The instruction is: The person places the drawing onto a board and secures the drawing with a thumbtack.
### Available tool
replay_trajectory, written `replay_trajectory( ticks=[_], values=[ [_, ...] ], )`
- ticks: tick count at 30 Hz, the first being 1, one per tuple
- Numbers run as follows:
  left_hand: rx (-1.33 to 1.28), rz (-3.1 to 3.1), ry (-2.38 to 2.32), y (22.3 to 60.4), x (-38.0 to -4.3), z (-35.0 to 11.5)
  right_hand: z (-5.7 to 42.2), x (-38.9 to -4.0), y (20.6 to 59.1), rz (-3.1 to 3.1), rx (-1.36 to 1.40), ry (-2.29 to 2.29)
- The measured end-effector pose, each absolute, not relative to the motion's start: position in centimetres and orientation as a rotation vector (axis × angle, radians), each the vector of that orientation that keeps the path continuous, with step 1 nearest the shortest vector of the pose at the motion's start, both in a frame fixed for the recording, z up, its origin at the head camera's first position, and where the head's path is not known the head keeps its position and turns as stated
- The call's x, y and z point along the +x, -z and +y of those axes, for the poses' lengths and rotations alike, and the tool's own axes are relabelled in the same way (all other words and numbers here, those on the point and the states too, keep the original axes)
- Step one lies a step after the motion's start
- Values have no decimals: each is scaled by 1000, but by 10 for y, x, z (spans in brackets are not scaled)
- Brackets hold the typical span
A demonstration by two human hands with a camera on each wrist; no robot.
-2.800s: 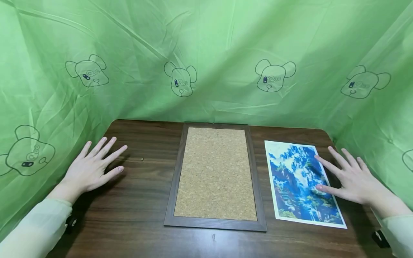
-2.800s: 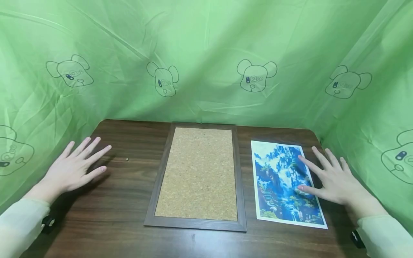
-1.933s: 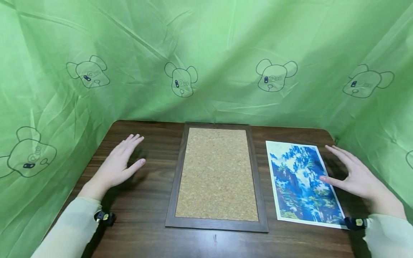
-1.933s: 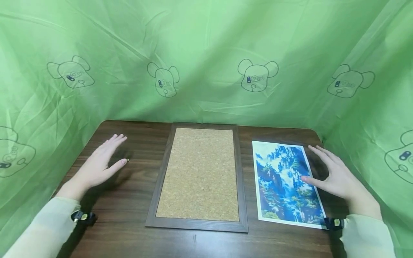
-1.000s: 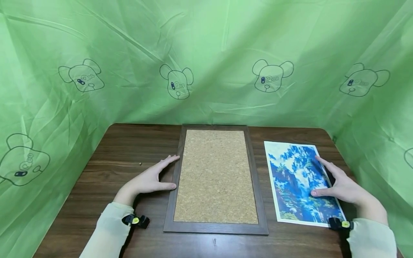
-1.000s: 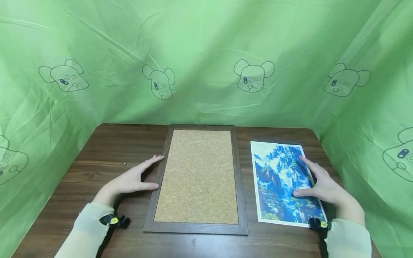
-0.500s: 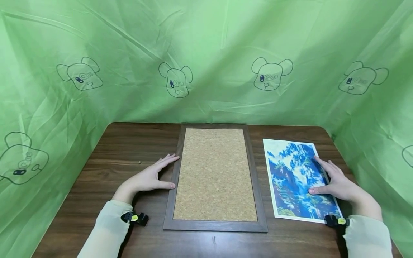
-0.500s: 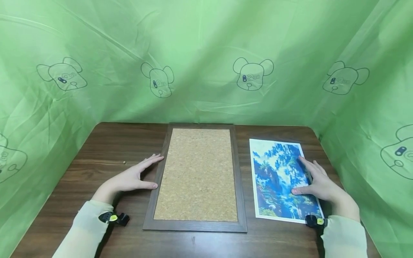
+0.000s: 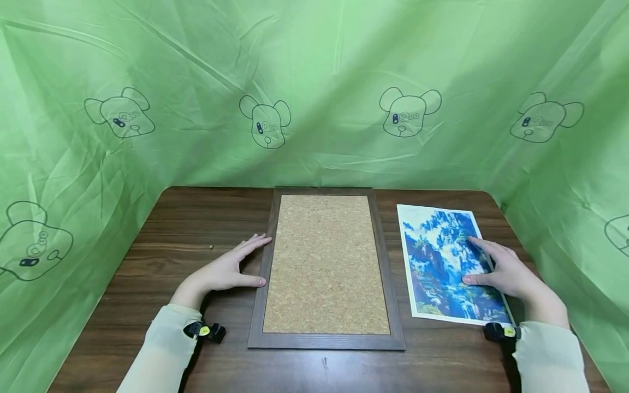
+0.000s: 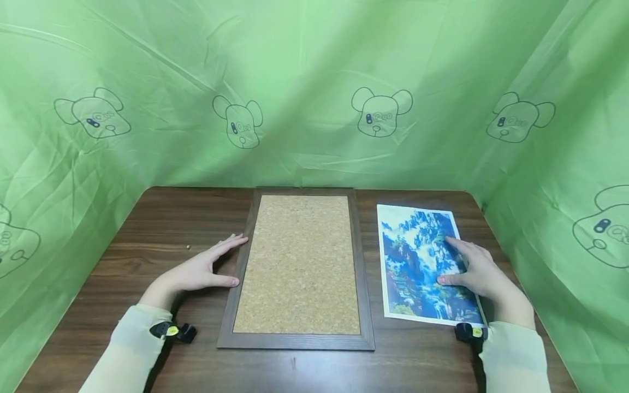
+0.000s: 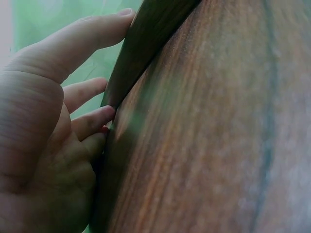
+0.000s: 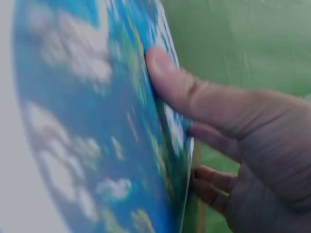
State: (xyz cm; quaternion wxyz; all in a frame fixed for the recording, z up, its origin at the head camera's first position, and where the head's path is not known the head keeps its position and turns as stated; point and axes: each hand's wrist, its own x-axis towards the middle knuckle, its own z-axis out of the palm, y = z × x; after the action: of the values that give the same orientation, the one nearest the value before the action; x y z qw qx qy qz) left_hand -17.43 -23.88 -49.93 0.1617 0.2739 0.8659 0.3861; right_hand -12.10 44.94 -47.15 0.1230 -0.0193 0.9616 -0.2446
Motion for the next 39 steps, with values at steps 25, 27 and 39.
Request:
replay_trajectory(
  ticks=[25,27,39],
  values=[
    [756,2471,-1093,500,-175,-239,439,-128,463,2861,35,656],
    [763,2475,-1093,500,-175,-240,436,-128,464,2902,59,645],
    [755,2468,-1098,496,-173,-238,438,-123,454,2961,283,733]
  ],
)
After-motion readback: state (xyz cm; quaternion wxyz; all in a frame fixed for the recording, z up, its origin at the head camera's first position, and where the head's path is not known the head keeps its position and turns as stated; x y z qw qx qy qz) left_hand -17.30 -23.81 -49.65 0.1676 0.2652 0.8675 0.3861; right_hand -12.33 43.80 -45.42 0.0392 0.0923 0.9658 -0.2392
